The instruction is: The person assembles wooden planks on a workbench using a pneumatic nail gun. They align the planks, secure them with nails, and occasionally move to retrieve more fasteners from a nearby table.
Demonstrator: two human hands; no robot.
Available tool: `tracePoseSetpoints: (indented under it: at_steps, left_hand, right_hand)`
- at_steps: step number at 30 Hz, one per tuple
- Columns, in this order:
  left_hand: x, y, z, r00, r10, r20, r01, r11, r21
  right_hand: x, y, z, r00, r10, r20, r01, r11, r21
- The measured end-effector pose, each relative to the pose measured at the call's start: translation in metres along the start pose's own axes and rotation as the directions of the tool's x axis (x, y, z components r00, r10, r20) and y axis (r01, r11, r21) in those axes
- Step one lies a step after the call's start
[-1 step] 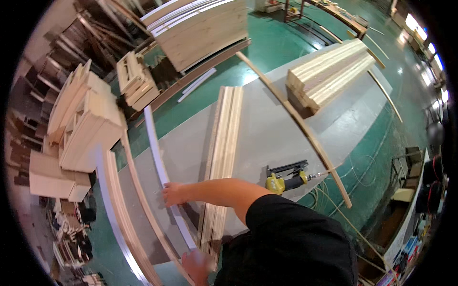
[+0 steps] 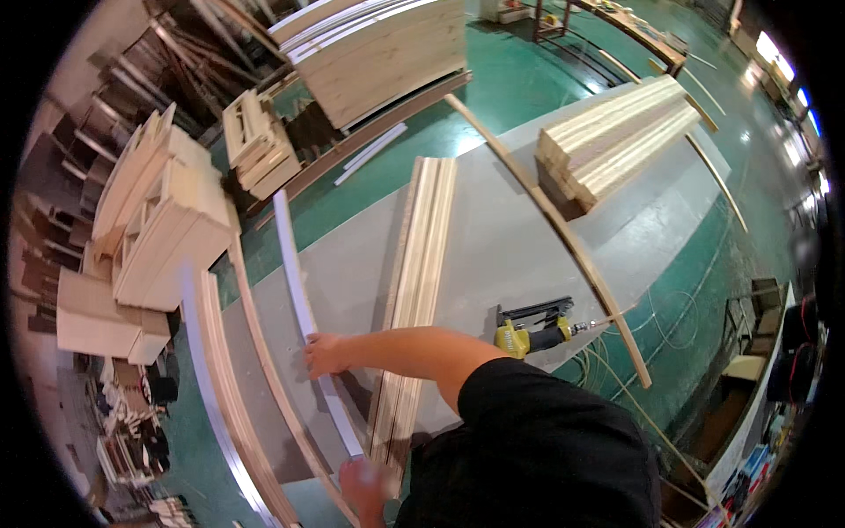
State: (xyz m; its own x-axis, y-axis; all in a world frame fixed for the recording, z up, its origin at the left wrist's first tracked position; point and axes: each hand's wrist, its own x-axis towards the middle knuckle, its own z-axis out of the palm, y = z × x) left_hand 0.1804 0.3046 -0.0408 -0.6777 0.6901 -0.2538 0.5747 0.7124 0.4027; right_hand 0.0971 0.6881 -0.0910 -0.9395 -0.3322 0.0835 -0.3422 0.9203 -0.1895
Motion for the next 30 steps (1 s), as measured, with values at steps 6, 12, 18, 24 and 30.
tracePoseSetpoints:
  at_steps: [6, 12, 18, 24, 30]
  left_hand:
    - [-0.006, 0.054, -0.015, 0.984, -0.039, -0.174, 0.061, 0.99, 0.124]
    - [0.006, 0.072, -0.052, 0.987, -0.159, -0.011, 0.16, 0.986, 0.044]
    - [0.02, 0.021, -0.029, 0.982, -0.184, -0.036, 0.178, 0.976, -0.125]
    - [0.007, -0.001, -0.001, 0.986, -0.058, -0.157, 0.044, 0.995, -0.085]
    - [0.003, -0.043, 0.03, 0.937, -0.131, -0.323, 0.069, 0.978, -0.195]
  right_hand:
    - [-0.03, -0.014, -0.039, 0.942, 0.004, 0.335, -0.015, 0.999, 0.031]
    - [-0.08, -0.013, -0.05, 0.94, 0.061, 0.336, -0.124, 0.978, 0.17]
    - [-0.097, -0.016, -0.044, 0.904, 0.145, 0.402, -0.23, 0.958, 0.172]
    - [-0.12, -0.026, -0.052, 0.941, 0.139, 0.309, -0.187, 0.973, 0.133]
    - [-0.119, 0.004, -0.033, 0.943, 0.237, 0.233, -0.226, 0.971, -0.074]
